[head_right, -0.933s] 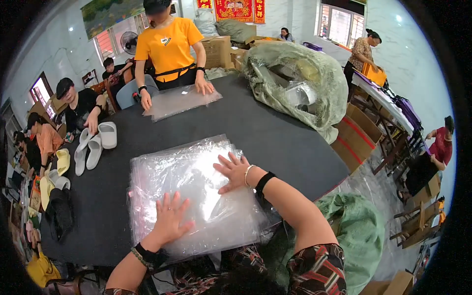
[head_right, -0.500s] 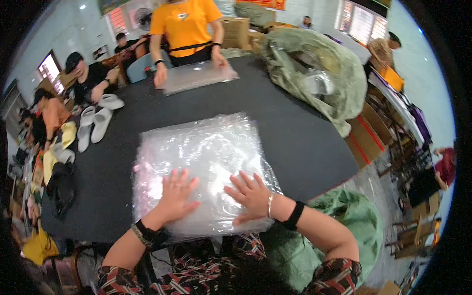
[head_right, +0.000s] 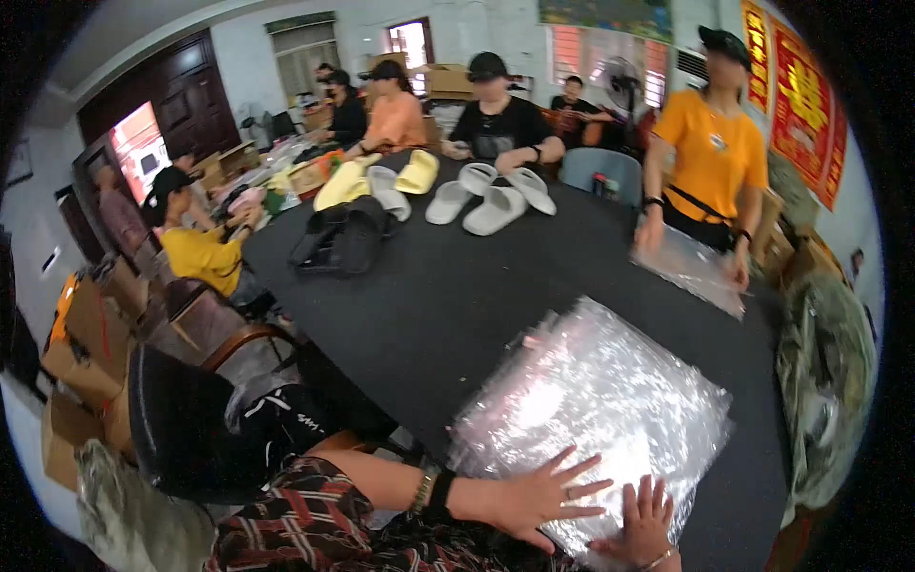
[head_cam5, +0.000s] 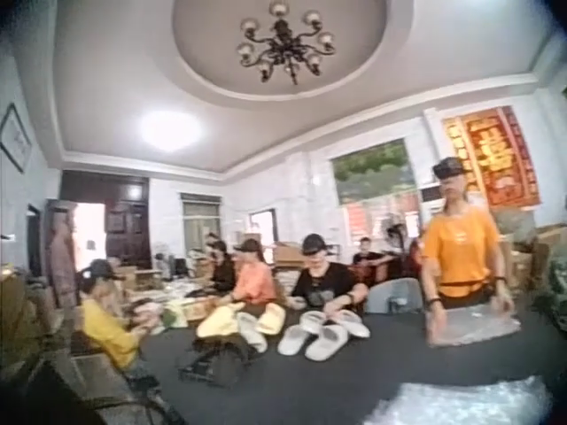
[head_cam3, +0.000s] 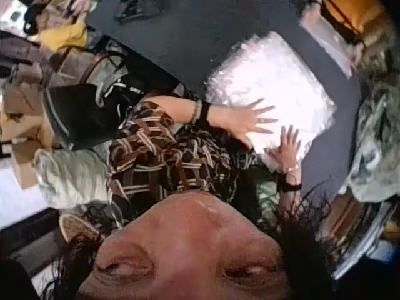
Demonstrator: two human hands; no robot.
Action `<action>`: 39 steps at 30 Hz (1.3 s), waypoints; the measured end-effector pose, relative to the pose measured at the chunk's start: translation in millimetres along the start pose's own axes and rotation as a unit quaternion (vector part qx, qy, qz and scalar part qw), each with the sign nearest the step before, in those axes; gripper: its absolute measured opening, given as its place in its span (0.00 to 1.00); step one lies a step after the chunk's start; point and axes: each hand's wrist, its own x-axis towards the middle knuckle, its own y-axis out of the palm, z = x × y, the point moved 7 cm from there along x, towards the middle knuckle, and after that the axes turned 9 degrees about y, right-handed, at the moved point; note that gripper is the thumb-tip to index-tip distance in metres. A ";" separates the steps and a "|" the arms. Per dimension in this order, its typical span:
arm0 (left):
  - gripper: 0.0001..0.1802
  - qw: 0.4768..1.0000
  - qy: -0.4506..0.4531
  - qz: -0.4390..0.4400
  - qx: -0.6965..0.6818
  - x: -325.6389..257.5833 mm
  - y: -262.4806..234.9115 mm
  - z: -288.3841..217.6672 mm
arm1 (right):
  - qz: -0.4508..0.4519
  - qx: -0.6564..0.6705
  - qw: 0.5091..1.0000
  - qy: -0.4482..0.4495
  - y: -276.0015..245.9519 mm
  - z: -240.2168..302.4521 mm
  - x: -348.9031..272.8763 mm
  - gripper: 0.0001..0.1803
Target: The recorder is taking various colors of plastic slippers out of a large bag and putting them into individual clear plastic packaging bags on a table.
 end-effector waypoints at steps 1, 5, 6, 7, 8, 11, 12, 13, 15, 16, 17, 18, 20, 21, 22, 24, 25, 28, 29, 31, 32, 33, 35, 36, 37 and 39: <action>0.53 1.000 -0.014 0.022 -0.012 -10.6 19.3 4.1 | 0.028 0.043 0.999 0.014 2.2 -5.6 2.5 0.74; 0.51 0.998 -0.052 0.017 0.027 -22.5 45.8 7.5 | 0.009 0.034 0.999 -0.013 -37.5 23.4 -7.1 0.51; 0.51 0.999 -0.045 0.001 0.021 -24.1 44.4 9.8 | 0.022 0.011 0.999 -0.038 -18.7 6.5 -0.5 0.57; 0.51 0.999 -0.049 -0.001 0.022 -23.2 42.8 12.0 | 0.022 0.009 0.999 -0.042 -23.5 5.5 -3.7 0.57; 0.52 0.999 -0.045 -0.004 0.018 -22.6 41.4 12.7 | -0.047 0.045 0.997 -0.040 -43.8 3.9 -14.0 0.57; 0.53 0.999 -0.033 -0.003 0.013 -10.6 42.2 18.5 | -0.131 0.085 0.986 -0.054 -87.7 16.2 -50.0 0.56; 0.54 1.000 -0.029 0.003 0.011 -7.3 43.2 19.8 | -0.102 0.046 0.992 -0.060 -92.6 27.3 -58.3 0.55; 0.54 0.999 -0.038 0.004 0.011 -10.8 39.6 21.5 | -0.064 0.011 0.995 -0.074 -89.0 34.5 -54.9 0.54; 0.53 0.997 -0.067 0.042 -0.015 -19.9 44.0 27.6 | -0.029 0.068 0.992 -0.099 -74.5 20.2 -31.4 0.54; 0.53 0.997 -0.066 0.041 -0.012 -20.0 46.9 27.6 | -0.054 0.084 0.994 -0.048 -75.0 -2.8 -21.3 0.52; 0.52 0.998 -0.056 0.015 -0.016 -20.5 51.4 26.9 | -0.078 0.101 0.992 0.000 -73.4 -26.1 -12.4 0.50; 0.52 0.999 -0.049 -0.011 -0.020 -23.8 51.4 26.0 | -0.101 0.118 0.987 0.045 -69.4 -48.9 -4.5 0.47; 0.51 0.998 -0.049 0.007 -0.042 -18.5 42.9 21.5 | -0.151 0.149 0.966 0.147 -62.4 -124.9 27.1 0.43; 0.50 0.996 -0.055 0.028 -0.068 -17.9 41.4 18.5 | -0.173 0.165 0.951 0.195 -56.6 -163.4 37.0 0.42; 0.50 0.996 -0.052 0.025 -0.063 -15.6 38.1 17.3 | -0.199 0.179 0.932 0.244 -55.2 -208.1 55.5 0.40; 0.48 0.993 -0.072 0.014 -0.093 -13.0 41.4 16.5 | -0.175 0.196 0.931 0.255 -20.5 -247.3 64.2 0.42; 0.48 0.993 -0.078 0.013 -0.093 -13.4 45.8 17.4 | -0.138 0.218 0.931 0.257 4.4 -267.4 78.8 0.45; 0.46 0.993 -0.068 -0.053 -0.075 -14.5 48.5 21.5 | -0.144 0.334 0.890 0.276 25.1 -221.5 95.1 0.53; 0.48 0.997 -0.067 -0.019 -0.037 -0.7 38.8 20.5 | -0.174 0.383 0.851 0.315 19.7 -221.1 59.7 0.57; 0.46 0.998 -0.046 -0.032 -0.004 6.4 32.4 22.9 | -0.152 0.464 0.819 0.300 -33.9 -153.6 43.1 0.50; 0.45 0.998 -0.067 0.002 0.014 6.8 24.2 24.0 | -0.166 0.452 0.816 0.319 -66.4 -113.2 36.1 0.49; 0.45 0.997 -0.071 -0.007 -0.011 14.6 23.8 29.1 | -0.174 0.511 0.803 0.252 -50.3 -138.6 44.5 0.46; 0.43 0.990 -0.121 0.054 0.052 -6.8 26.1 39.4 | -0.141 0.447 0.804 0.367 -54.7 -102.0 60.9 0.40; 0.44 0.992 -0.099 0.038 0.071 -7.7 31.8 39.6 | -0.119 0.468 0.812 0.327 -41.6 -119.9 68.9 0.31; 0.44 0.994 -0.074 0.044 0.063 -9.2 31.5 35.2 | -0.080 0.481 0.801 0.347 -43.6 -111.3 70.7 0.27; 0.44 0.994 -0.078 0.031 0.068 -2.8 26.4 31.1 | -0.019 0.527 0.776 0.346 -39.3 -118.5 64.0 0.26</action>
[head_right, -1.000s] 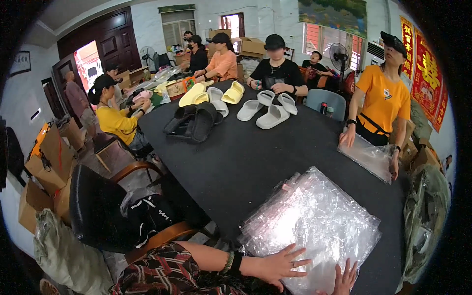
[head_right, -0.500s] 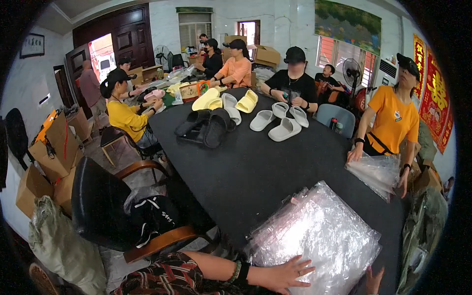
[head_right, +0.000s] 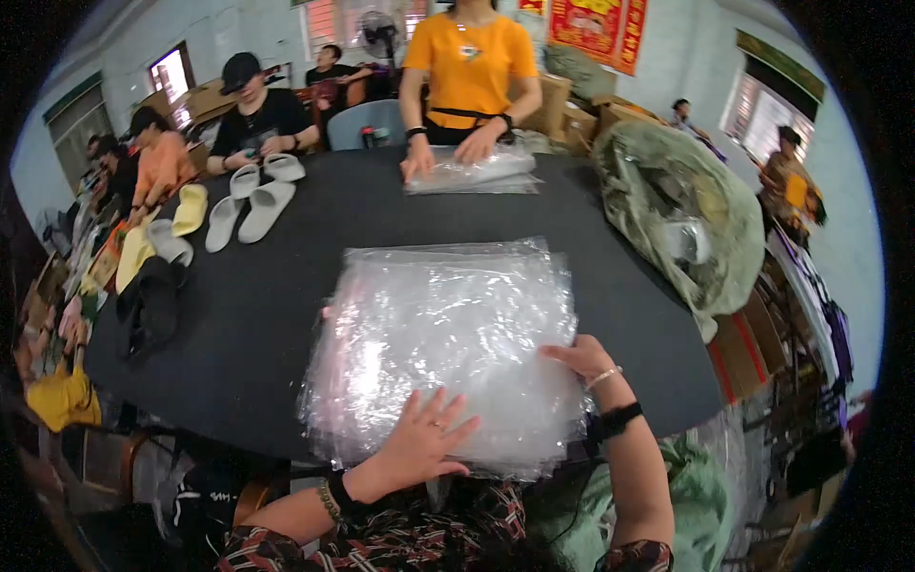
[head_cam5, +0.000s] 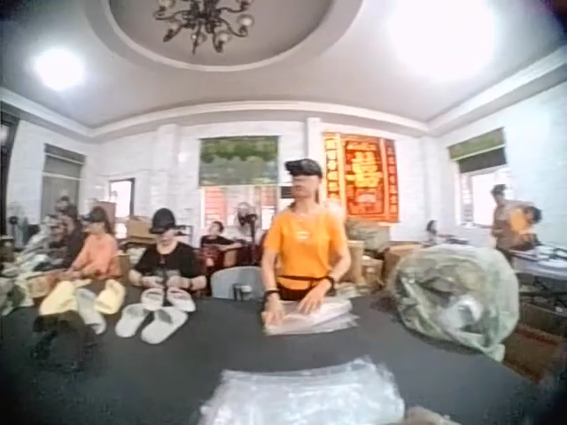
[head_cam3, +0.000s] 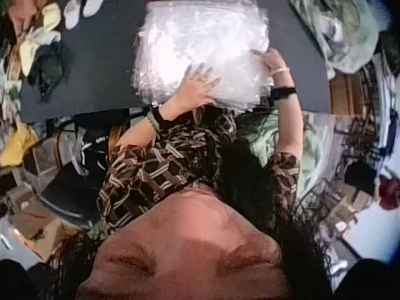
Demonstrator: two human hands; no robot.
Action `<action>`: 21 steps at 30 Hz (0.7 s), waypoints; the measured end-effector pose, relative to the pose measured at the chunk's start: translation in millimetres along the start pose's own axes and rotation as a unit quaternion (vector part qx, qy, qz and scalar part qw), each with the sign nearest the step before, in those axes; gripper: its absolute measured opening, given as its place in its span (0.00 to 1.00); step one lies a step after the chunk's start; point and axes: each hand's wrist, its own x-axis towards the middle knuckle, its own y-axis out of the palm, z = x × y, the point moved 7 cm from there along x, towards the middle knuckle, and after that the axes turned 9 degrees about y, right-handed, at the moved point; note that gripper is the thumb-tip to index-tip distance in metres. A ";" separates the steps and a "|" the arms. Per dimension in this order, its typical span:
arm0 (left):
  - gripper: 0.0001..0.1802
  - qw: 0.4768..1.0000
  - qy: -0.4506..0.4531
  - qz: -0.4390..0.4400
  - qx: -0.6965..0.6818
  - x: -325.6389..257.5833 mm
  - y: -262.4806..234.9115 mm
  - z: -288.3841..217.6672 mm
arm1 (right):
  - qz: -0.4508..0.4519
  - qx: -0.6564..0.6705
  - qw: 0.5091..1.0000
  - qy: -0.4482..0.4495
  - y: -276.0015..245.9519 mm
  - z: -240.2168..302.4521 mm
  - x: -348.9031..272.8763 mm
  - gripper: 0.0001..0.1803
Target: The recorder is taking various colors of plastic slippers out of a large bag and putting them into individual clear plastic packaging bags on a table.
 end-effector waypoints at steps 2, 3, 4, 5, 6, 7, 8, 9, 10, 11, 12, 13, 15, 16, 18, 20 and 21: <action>0.44 1.000 0.013 0.009 -0.001 8.7 2.5 -8.0 | 0.019 0.074 0.995 -0.066 -3.0 -10.4 7.0 0.26; 0.44 1.000 0.001 0.020 0.007 10.4 3.8 -8.2 | 0.009 0.079 0.995 -0.059 -7.6 -14.5 4.6 0.26; 0.44 1.000 0.003 0.028 0.007 6.8 -0.8 -6.6 | -0.026 -0.017 0.996 -0.085 -0.1 17.8 -16.9 0.26; 0.44 0.999 -0.006 0.033 0.015 3.9 -2.1 -5.2 | -0.068 -0.114 0.986 -0.105 -0.8 30.5 -31.3 0.25; 0.44 0.999 -0.005 0.033 0.019 6.3 -4.4 -8.1 | -0.084 -0.110 0.986 -0.091 -8.0 12.4 -19.1 0.25; 0.44 1.000 0.001 0.023 0.010 10.6 -4.9 -12.0 | -0.041 -0.017 0.993 -0.108 -6.5 -11.5 9.7 0.29; 0.44 1.000 0.015 0.026 0.003 10.0 -4.8 -14.2 | 0.008 0.078 0.988 -0.131 -4.7 -25.5 24.6 0.33; 0.43 0.999 0.002 0.031 0.012 4.0 -5.9 -9.5 | 0.007 0.084 0.988 -0.126 0.8 -22.8 20.1 0.33; 0.42 0.999 -0.006 0.033 0.018 1.0 -4.9 -6.8 | 0.043 0.161 0.979 -0.115 9.7 -12.3 5.8 0.34; 0.39 0.999 -0.022 0.025 -0.005 -1.3 -6.5 -5.4 | 0.077 0.237 0.963 -0.105 14.7 -1.5 -8.1 0.35; 0.39 0.999 -0.010 0.028 -0.010 -2.3 -6.4 -4.9 | 0.068 0.244 0.962 -0.099 8.9 3.6 -18.8 0.35; 0.37 1.000 -0.017 0.024 -0.006 -4.0 -7.8 -0.3 | 0.072 0.240 0.964 -0.092 3.2 9.1 -26.8 0.34; 0.33 0.999 -0.038 0.022 -0.033 -7.2 -8.3 9.2 | 0.108 0.264 0.955 -0.087 -6.2 13.2 -33.0 0.35; 0.33 0.999 -0.029 0.027 -0.036 -11.4 -6.6 14.1 | 0.134 0.322 0.936 -0.056 -6.9 9.3 -31.9 0.38; 0.29 0.990 -0.065 0.013 -0.127 -17.9 -3.2 28.5 | 0.099 0.253 0.961 -0.046 -22.5 -7.3 -27.2 0.37; 0.25 0.982 -0.064 -0.003 -0.177 -14.0 -9.1 27.8 | 0.095 0.222 0.969 -0.053 -24.3 -30.4 -23.5 0.35; 0.25 0.975 -0.074 -0.022 -0.210 -13.0 -11.9 28.3 | 0.095 0.184 0.976 -0.063 -23.3 -39.7 -21.5 0.34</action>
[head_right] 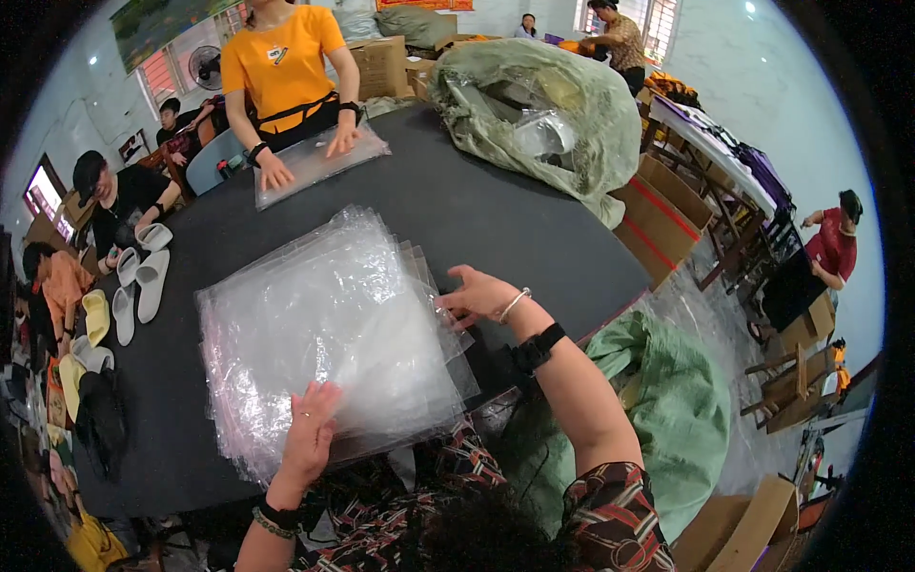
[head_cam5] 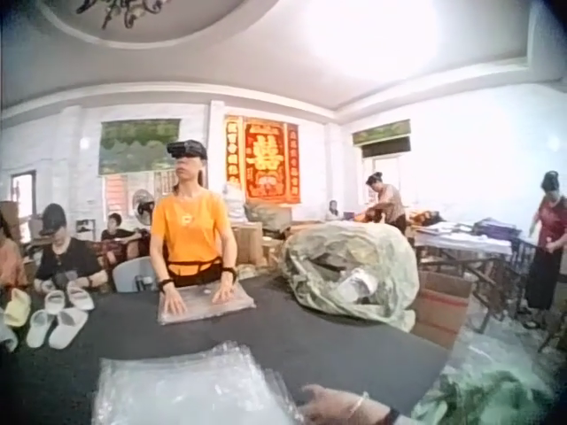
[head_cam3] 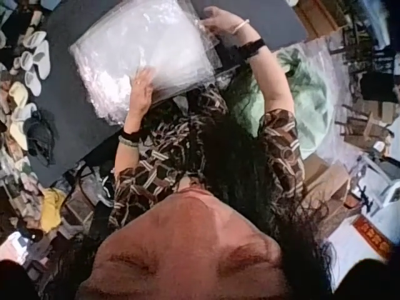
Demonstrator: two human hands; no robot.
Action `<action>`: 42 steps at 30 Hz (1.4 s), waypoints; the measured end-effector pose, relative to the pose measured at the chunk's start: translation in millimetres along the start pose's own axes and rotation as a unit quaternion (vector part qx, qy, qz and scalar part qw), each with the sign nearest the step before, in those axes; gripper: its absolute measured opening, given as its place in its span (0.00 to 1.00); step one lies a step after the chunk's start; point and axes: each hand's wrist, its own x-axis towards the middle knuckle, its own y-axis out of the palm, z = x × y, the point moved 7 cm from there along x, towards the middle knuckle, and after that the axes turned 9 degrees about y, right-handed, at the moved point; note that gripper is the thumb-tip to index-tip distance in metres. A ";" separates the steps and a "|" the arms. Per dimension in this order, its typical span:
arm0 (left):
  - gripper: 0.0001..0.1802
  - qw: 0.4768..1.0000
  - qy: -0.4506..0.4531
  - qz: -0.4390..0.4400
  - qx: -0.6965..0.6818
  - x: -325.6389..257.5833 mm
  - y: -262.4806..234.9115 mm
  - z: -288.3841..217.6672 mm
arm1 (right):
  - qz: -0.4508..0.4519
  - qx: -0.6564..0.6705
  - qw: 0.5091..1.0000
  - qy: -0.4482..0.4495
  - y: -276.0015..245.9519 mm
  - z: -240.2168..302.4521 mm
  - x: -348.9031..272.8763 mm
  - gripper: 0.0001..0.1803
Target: The recorder is taking various colors of plastic slippers out of a large bag and putting them into individual clear plastic packaging bags on a table.
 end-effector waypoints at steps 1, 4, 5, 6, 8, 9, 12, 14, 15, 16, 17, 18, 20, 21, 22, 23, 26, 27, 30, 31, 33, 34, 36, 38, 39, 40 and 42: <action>0.25 0.999 -0.010 -0.019 -0.035 0.6 -2.0 -0.5 | -0.001 0.004 1.000 0.002 -1.4 -5.0 0.6 0.34; 0.24 1.000 -0.003 -0.014 -0.002 4.4 -0.5 -4.7 | 0.043 -0.019 0.999 0.016 7.2 -16.9 0.6 0.17; 0.24 1.000 -0.003 -0.011 -0.001 4.6 -0.5 -6.0 | 0.044 -0.016 0.999 0.017 8.9 -17.6 -1.6 0.17; 0.24 1.000 -0.004 -0.006 0.008 4.8 -1.4 -7.5 | -0.042 -0.152 0.987 -0.029 2.3 -10.7 -5.0 0.16; 0.24 1.000 -0.005 0.003 0.021 4.8 -2.8 -6.5 | -0.198 -0.346 0.907 -0.137 1.7 10.3 -20.3 0.17; 0.24 0.999 -0.014 -0.026 -0.012 4.4 -6.6 -4.3 | -0.198 -0.343 0.908 -0.137 3.7 12.3 -25.3 0.17; 0.22 0.992 -0.061 -0.098 -0.051 -11.6 -13.8 14.7 | -0.214 -0.328 0.906 -0.160 10.8 36.3 -58.7 0.15; 0.21 0.984 -0.096 -0.141 -0.060 -16.2 -24.4 23.1 | -0.024 -0.135 0.990 -0.046 23.9 19.6 -62.0 0.12; 0.19 0.978 -0.119 -0.153 -0.083 -20.8 -32.2 26.2 | -0.024 -0.133 0.990 -0.047 25.8 15.6 -64.3 0.12; 0.19 0.970 -0.140 -0.166 -0.109 -22.8 -37.8 25.5 | 0.059 -0.092 0.994 -0.017 38.4 4.5 -69.5 0.11; 0.19 0.970 -0.140 -0.166 -0.110 -19.7 -39.7 21.0 | 0.142 -0.049 0.989 0.013 51.3 -6.4 -75.8 0.11; 0.19 0.961 -0.128 -0.215 -0.119 -16.0 -47.0 15.5 | 0.161 -0.059 0.985 -0.011 55.1 -14.6 -74.2 0.17; 0.20 0.949 -0.115 -0.264 -0.126 -12.2 -54.4 11.3 | 0.155 -0.051 0.986 -0.026 51.5 -13.5 -67.8 0.20; 0.20 0.946 -0.107 -0.270 -0.144 -10.3 -55.0 10.4 | 0.149 -0.043 0.987 -0.040 48.6 -11.5 -63.3 0.24; 0.20 0.942 -0.096 -0.275 -0.166 -6.7 -53.1 8.8 | 0.146 0.036 0.989 -0.003 40.5 -17.8 -52.8 0.27; 0.20 0.942 -0.096 -0.277 -0.164 -8.2 -50.4 11.8 | 0.146 0.036 0.989 -0.005 39.4 -11.6 -45.2 0.27; 0.20 0.945 -0.086 -0.280 -0.145 -23.4 -29.7 37.5 | 0.198 0.212 0.953 0.089 46.5 -2.3 -16.3 0.25; 0.20 0.962 -0.081 -0.240 -0.103 -32.4 -19.9 48.9 | 0.204 0.210 0.952 0.086 55.3 5.6 -12.8 0.25; 0.21 0.964 -0.096 -0.227 -0.102 -32.1 -13.7 53.7 | 0.175 0.213 0.959 0.068 63.8 24.7 -6.3 0.21; 0.22 0.950 -0.121 -0.252 -0.141 -33.3 -13.9 52.1 | 0.161 0.246 0.955 0.043 65.6 28.1 -1.1 0.21; 0.22 0.936 -0.120 -0.287 -0.168 -25.7 -13.8 42.0 | 0.148 0.277 0.949 0.018 66.2 29.6 7.1 0.21; 0.23 0.921 -0.118 -0.319 -0.191 -25.5 -19.5 41.0 | 0.130 0.299 0.945 -0.029 65.8 38.6 9.3 0.24; 0.23 0.930 -0.127 -0.294 -0.180 -29.4 -21.7 43.7 | 0.114 0.318 0.938 -0.076 66.2 49.4 10.4 0.27; 0.22 0.937 -0.138 -0.272 -0.168 -35.0 -23.3 46.9 | 0.100 0.440 0.874 -0.180 59.5 78.5 -9.8 0.35; 0.22 0.941 -0.150 -0.244 -0.179 -35.9 -20.1 48.9 | 0.102 0.437 0.875 -0.179 61.0 84.9 -12.1 0.35; 0.24 0.944 -0.162 -0.215 -0.190 -37.9 -16.7 50.3 | 0.073 0.377 0.916 -0.115 64.9 82.5 -10.0 0.34; 0.23 0.950 -0.149 -0.201 -0.185 -35.3 -12.1 50.6 | 0.066 0.296 0.953 -0.002 59.0 54.9 20.0 0.39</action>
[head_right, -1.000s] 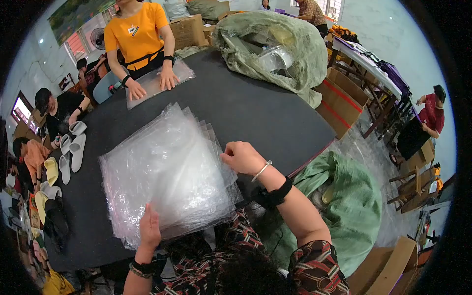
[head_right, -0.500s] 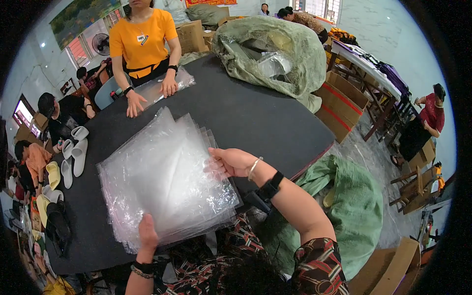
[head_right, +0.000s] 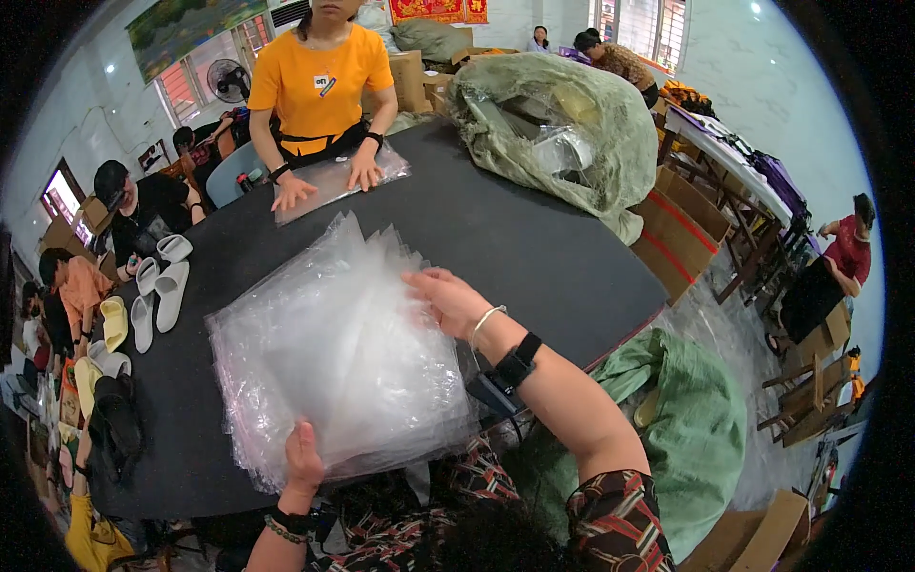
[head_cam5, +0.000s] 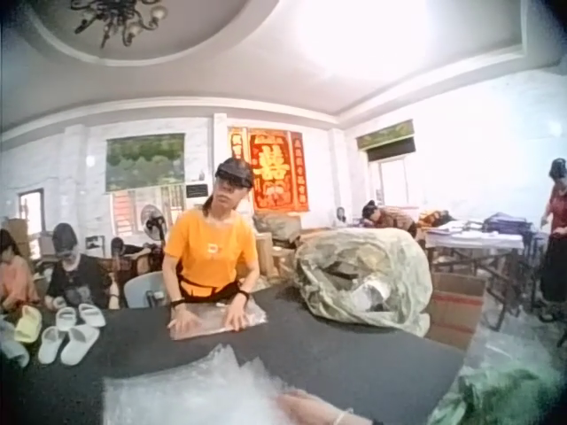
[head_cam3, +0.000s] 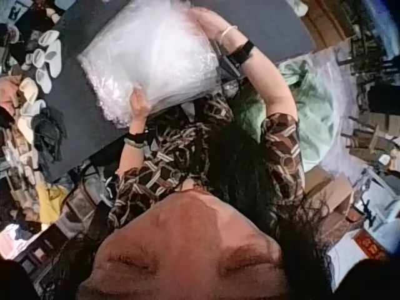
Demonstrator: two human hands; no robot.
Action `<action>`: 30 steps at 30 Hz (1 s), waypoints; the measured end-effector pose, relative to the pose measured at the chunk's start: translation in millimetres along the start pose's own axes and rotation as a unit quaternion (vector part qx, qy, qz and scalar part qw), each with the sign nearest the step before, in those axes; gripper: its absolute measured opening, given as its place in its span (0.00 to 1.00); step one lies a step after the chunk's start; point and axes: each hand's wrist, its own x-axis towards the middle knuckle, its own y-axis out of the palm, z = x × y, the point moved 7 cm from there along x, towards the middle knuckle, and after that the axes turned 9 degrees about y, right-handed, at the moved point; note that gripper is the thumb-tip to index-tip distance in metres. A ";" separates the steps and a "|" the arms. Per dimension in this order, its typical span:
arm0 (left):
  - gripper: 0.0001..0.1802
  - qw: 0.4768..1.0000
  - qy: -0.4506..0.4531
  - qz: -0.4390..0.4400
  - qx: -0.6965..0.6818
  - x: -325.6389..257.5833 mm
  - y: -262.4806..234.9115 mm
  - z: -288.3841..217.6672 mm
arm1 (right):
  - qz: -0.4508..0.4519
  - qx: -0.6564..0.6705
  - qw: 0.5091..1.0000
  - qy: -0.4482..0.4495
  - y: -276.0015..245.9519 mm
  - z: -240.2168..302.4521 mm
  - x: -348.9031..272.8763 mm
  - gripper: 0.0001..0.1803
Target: The recorder is taking various colors of plastic slippers out of a large bag and putting them into individual clear plastic packaging bags on a table.
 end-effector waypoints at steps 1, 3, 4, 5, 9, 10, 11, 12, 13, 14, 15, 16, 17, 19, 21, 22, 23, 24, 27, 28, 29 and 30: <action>0.23 1.000 0.007 0.012 0.014 -0.6 -0.6 1.9 | 0.003 -0.003 1.000 0.000 4.1 -0.6 2.3 0.39; 0.20 0.999 0.032 -0.001 0.009 -2.7 -0.3 16.2 | -0.029 -0.083 0.996 -0.033 9.2 -0.1 4.4 0.43; 0.21 0.998 0.056 -0.008 0.000 -3.0 3.5 17.2 | -0.028 -0.087 0.995 -0.034 -1.3 -1.9 12.4 0.43; 0.21 0.998 0.059 -0.007 -0.007 -0.4 10.2 13.4 | -0.066 -0.201 0.972 -0.099 -25.5 4.2 21.9 0.43; 0.28 0.981 0.150 0.080 0.093 20.7 25.4 -40.7 | -0.096 -0.381 0.916 -0.086 -37.5 -2.1 29.8 0.43; 0.28 0.969 0.181 0.120 0.122 19.8 31.9 -55.5 | -0.075 -0.350 0.931 -0.068 -37.6 -6.6 33.7 0.43; 0.29 0.943 0.206 0.145 0.218 12.5 36.4 -49.4 | -0.065 -0.307 0.946 -0.074 -27.9 -10.9 35.3 0.41; 0.30 0.908 0.221 0.170 0.314 6.2 42.9 -36.2 | -0.052 -0.265 0.960 -0.077 -19.3 -15.8 36.0 0.39; 0.31 0.903 0.240 0.169 0.313 3.1 52.5 -35.3 | -0.091 -0.395 0.905 -0.127 -28.3 -9.9 33.2 0.36; 0.32 0.898 0.256 0.164 0.317 3.8 62.4 -37.0 | -0.177 -0.498 0.843 -0.103 -29.4 3.2 18.8 0.32; 0.32 0.893 0.253 0.183 0.324 4.4 74.5 -36.9 | -0.156 -0.361 0.916 -0.080 -73.4 -5.9 41.6 0.31; 0.33 0.887 0.252 0.206 0.327 6.9 88.0 -36.1 | -0.228 -0.406 0.868 -0.174 -81.4 16.5 21.7 0.31; 0.33 0.885 0.262 0.212 0.322 12.8 101.1 -41.7 | -0.250 -0.354 0.856 -0.280 -121.2 36.6 13.9 0.30; 0.32 0.891 0.249 0.185 0.331 -0.8 81.1 -38.1 | -0.240 -0.379 0.788 -0.422 -18.1 48.3 -45.7 0.29; 0.33 0.890 0.231 0.203 0.338 -4.9 77.1 -47.3 | -0.134 -0.536 0.687 -0.472 48.8 41.7 -86.4 0.33; 0.33 0.891 0.218 0.195 0.348 -4.5 72.7 -50.9 | -0.077 -0.681 0.609 -0.399 73.9 22.4 -88.4 0.37; 0.34 0.888 0.208 0.216 0.350 -3.4 73.6 -53.5 | -0.026 -0.803 0.506 -0.314 86.1 -2.0 -87.5 0.42; 0.35 0.883 0.200 0.239 0.350 -4.5 74.0 -56.1 | -0.021 -0.801 0.506 -0.318 89.5 -15.5 -83.6 0.42; 0.37 0.883 0.156 0.286 0.337 5.5 67.5 -82.6 | 0.065 -0.858 0.476 -0.178 37.5 -91.2 -43.2 0.57; 0.36 0.909 0.183 0.191 0.321 0.8 57.1 -85.4 | 0.075 -0.861 0.470 -0.177 44.1 -96.5 -40.1 0.58; 0.37 0.910 0.182 0.162 0.335 2.2 46.2 -91.1 | 0.077 -0.866 0.465 -0.170 53.6 -94.5 -39.2 0.59; 0.37 0.912 0.183 0.135 0.342 7.8 35.1 -97.8 | 0.074 -0.867 0.457 -0.186 51.8 -95.2 -35.5 0.59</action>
